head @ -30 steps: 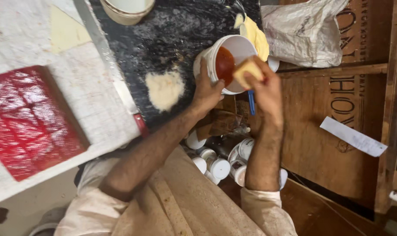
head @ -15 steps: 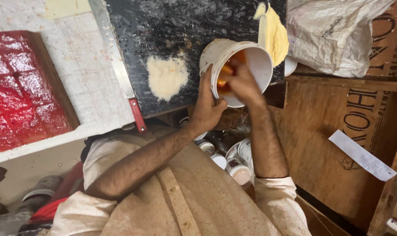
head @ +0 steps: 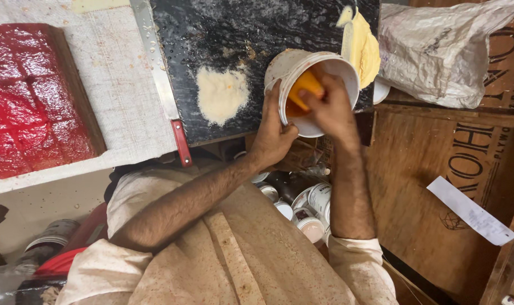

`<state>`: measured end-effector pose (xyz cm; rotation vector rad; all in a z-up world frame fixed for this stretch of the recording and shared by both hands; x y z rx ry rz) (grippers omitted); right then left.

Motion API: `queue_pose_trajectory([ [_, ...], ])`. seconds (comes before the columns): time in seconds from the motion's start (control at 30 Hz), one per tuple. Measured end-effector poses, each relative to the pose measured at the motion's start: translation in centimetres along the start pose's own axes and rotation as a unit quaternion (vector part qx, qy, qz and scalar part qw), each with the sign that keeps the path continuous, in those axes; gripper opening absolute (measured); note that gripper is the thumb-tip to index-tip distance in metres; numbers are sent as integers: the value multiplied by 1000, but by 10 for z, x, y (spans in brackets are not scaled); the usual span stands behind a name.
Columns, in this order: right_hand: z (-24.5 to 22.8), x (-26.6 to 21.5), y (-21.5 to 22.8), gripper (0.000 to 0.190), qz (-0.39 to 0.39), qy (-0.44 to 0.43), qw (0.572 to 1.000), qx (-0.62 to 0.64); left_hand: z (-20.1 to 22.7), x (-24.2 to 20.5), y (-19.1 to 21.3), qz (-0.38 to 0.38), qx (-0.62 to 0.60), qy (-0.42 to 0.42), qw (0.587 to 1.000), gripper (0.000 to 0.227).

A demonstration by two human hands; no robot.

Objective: The person repeatedly dips a sponge into a bucket of orange liquid and applies it to red rectangular pieces on a metal tray. The person handles the pieces one at a time, coating them with the liquid and placing them back on the tray.

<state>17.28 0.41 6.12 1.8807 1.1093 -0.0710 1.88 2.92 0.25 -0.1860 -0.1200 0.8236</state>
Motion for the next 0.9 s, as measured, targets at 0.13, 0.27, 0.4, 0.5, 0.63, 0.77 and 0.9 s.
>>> queue_pose_trajectory([
  [0.13, -6, 2, -27, 64, 97, 168, 949, -246, -2, -6, 0, -14, -35, 28, 999, 95],
  [0.27, 2, 13, -42, 58, 52, 98, 949, -295, -7, -10, -3, -40, 34, 38, 998, 99],
  [0.4, 17, 16, -32, 54, -57, -113, 989, -76, -8, -9, -5, -24, 40, 5, 999, 99],
  [0.5, 23, 6, -15, 53, -103, -180, 954, 218, -8, -4, -6, -23, 48, 0, 999, 100],
  [0.63, 18, -10, 8, 55, -201, -9, 806, 557, -9, 5, -9, -28, 48, 47, 997, 100],
  [0.77, 24, -13, 12, 67, -229, 62, 707, 666, -6, 17, -10, -7, 77, -9, 997, 100],
  [0.9, 25, -2, 14, 73, -217, 83, 694, 682, -19, 33, -12, -24, 67, 63, 995, 102],
])
Point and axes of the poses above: each hand's wrist, its own x-axis towards the middle knuckle, its own y-axis out of the back of the hand, z = x × y, the point moved 4 cm from there along x, towards the middle knuckle, and after that the axes turned 7 degrees about -y, right-handed, at the moved point
